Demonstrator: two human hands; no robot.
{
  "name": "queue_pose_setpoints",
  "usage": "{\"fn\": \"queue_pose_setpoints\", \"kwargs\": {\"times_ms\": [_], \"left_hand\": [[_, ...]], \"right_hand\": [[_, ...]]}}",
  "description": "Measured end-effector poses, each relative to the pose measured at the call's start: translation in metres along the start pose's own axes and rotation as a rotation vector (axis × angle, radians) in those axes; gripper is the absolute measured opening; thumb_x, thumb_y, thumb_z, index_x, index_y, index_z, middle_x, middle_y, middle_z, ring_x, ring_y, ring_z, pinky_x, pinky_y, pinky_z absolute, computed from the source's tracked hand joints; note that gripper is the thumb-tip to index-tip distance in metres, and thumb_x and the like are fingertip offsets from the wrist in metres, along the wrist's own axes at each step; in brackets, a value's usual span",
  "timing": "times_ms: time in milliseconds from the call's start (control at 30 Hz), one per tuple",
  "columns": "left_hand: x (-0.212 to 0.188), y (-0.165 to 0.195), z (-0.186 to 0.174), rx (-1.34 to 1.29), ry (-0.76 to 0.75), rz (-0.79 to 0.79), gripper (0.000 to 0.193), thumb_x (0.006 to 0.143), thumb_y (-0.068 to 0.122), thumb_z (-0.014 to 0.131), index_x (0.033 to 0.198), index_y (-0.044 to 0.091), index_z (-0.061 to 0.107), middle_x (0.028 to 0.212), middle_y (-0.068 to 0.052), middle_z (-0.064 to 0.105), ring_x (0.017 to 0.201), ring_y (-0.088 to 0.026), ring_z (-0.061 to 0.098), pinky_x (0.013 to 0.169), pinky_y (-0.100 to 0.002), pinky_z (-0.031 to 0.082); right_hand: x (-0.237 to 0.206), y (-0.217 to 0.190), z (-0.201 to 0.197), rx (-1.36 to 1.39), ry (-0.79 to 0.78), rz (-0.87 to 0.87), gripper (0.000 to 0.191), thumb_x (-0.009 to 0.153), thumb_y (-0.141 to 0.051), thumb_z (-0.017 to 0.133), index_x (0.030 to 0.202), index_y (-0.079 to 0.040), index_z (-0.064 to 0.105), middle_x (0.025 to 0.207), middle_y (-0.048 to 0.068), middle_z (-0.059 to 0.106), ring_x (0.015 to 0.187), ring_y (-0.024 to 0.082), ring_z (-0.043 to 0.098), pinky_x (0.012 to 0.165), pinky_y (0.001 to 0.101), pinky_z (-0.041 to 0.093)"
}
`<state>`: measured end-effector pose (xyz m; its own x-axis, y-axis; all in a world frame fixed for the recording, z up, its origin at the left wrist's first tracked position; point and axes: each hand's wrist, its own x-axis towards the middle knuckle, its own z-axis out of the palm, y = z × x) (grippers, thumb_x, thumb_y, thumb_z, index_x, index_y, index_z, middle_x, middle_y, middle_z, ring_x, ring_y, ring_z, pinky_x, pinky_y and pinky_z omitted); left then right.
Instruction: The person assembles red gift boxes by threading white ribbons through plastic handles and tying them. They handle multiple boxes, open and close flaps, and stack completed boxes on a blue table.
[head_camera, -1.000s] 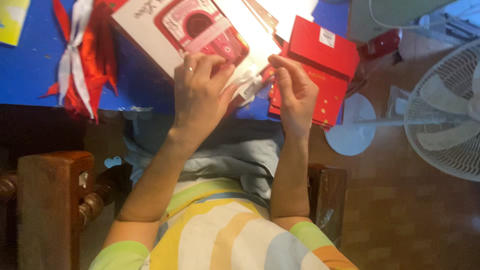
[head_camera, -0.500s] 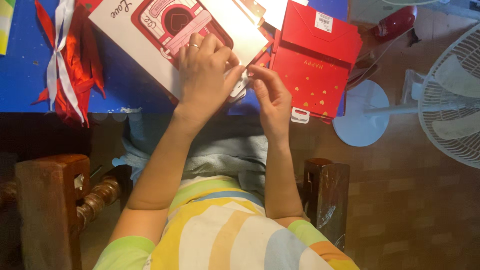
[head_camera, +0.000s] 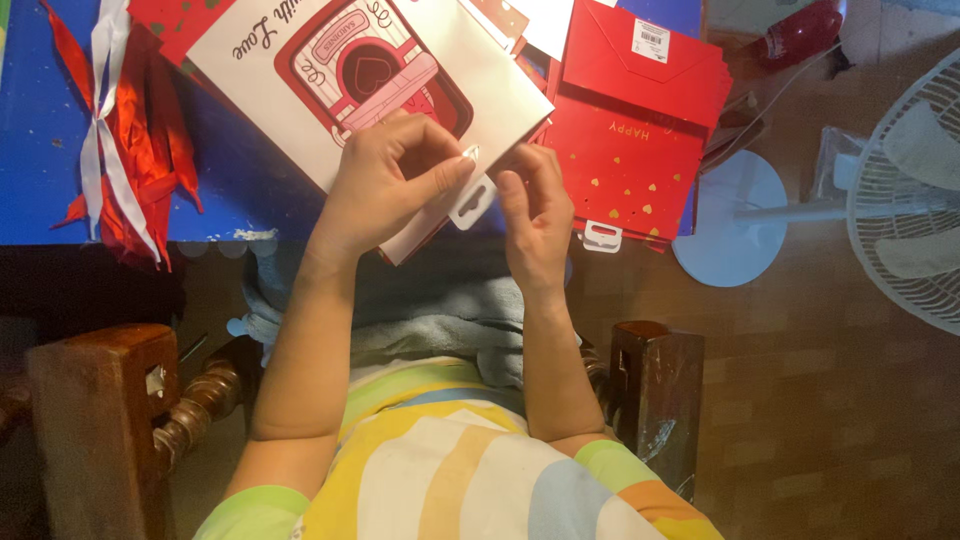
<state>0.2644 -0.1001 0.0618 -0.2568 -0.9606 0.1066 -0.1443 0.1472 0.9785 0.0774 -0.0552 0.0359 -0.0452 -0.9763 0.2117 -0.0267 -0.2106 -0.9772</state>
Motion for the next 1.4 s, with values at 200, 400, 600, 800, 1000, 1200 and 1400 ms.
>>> {"fn": "queue_pose_setpoints", "kwargs": {"times_ms": [200,400,600,800,1000,1200,1400], "left_hand": [[-0.002,-0.002,-0.002,0.064,-0.025,0.009,0.018,0.092,0.022,0.079,0.093,0.005,0.073,0.084,-0.002,0.068,0.08,-0.011,0.066,0.073,-0.028,0.053],[-0.004,-0.006,-0.004,0.087,-0.043,0.045,0.018,0.091,0.023,0.08,0.091,0.006,0.072,0.08,-0.001,0.068,0.081,-0.013,0.062,0.074,-0.03,0.051],[-0.006,-0.011,-0.009,-0.002,-0.077,0.05,0.017,0.093,0.022,0.079,0.092,0.007,0.071,0.084,0.0,0.067,0.084,-0.013,0.06,0.077,-0.029,0.051],[-0.008,-0.015,-0.014,-0.17,-0.151,0.008,0.016,0.094,0.02,0.078,0.092,0.008,0.067,0.091,0.002,0.061,0.091,-0.012,0.057,0.086,-0.028,0.048],[-0.008,-0.01,-0.022,-0.173,-0.213,0.044,0.017,0.093,0.02,0.076,0.089,0.008,0.065,0.092,0.002,0.062,0.1,-0.012,0.053,0.094,-0.03,0.044],[-0.005,-0.001,-0.004,0.003,-0.022,-0.064,0.037,0.089,0.043,0.079,0.091,0.008,0.066,0.084,0.003,0.065,0.077,-0.01,0.065,0.072,-0.03,0.053],[0.003,0.004,0.008,0.372,0.073,0.094,0.045,0.086,0.048,0.083,0.079,0.006,0.067,0.075,-0.005,0.064,0.072,-0.019,0.063,0.065,-0.037,0.049]], "right_hand": [[0.005,0.006,0.003,-0.064,0.021,0.065,0.016,0.102,-0.014,0.069,0.109,-0.001,0.061,0.108,0.002,0.055,0.092,0.01,0.063,0.083,0.0279,0.054],[0.008,0.01,0.008,0.079,0.059,0.152,0.02,0.103,-0.015,0.068,0.093,-0.003,0.056,0.099,0.001,0.055,0.085,0.009,0.061,0.074,0.0283,0.054],[0.008,0.014,0.006,-0.047,0.055,0.071,0.024,0.105,-0.013,0.069,0.089,-0.003,0.054,0.098,0.0,0.054,0.089,0.008,0.057,0.08,0.0253,0.049],[0.008,0.015,0.006,0.004,0.058,0.11,0.025,0.103,-0.015,0.069,0.087,-0.004,0.054,0.098,0.0,0.055,0.088,0.008,0.057,0.08,0.0252,0.05],[0.006,0.013,0.006,-0.05,0.066,0.086,0.026,0.103,-0.015,0.07,0.086,-0.003,0.055,0.1,0.001,0.055,0.091,0.009,0.055,0.084,0.0261,0.048],[0.002,0.013,0.009,-0.06,0.07,0.052,0.022,0.104,-0.011,0.068,0.089,-0.001,0.056,0.103,0.003,0.057,0.097,0.011,0.058,0.091,0.0263,0.048],[0.001,0.017,0.009,-0.108,0.076,0.026,0.023,0.102,-0.008,0.07,0.089,-0.002,0.053,0.101,0.002,0.054,0.096,0.01,0.058,0.092,0.0263,0.049]]}}
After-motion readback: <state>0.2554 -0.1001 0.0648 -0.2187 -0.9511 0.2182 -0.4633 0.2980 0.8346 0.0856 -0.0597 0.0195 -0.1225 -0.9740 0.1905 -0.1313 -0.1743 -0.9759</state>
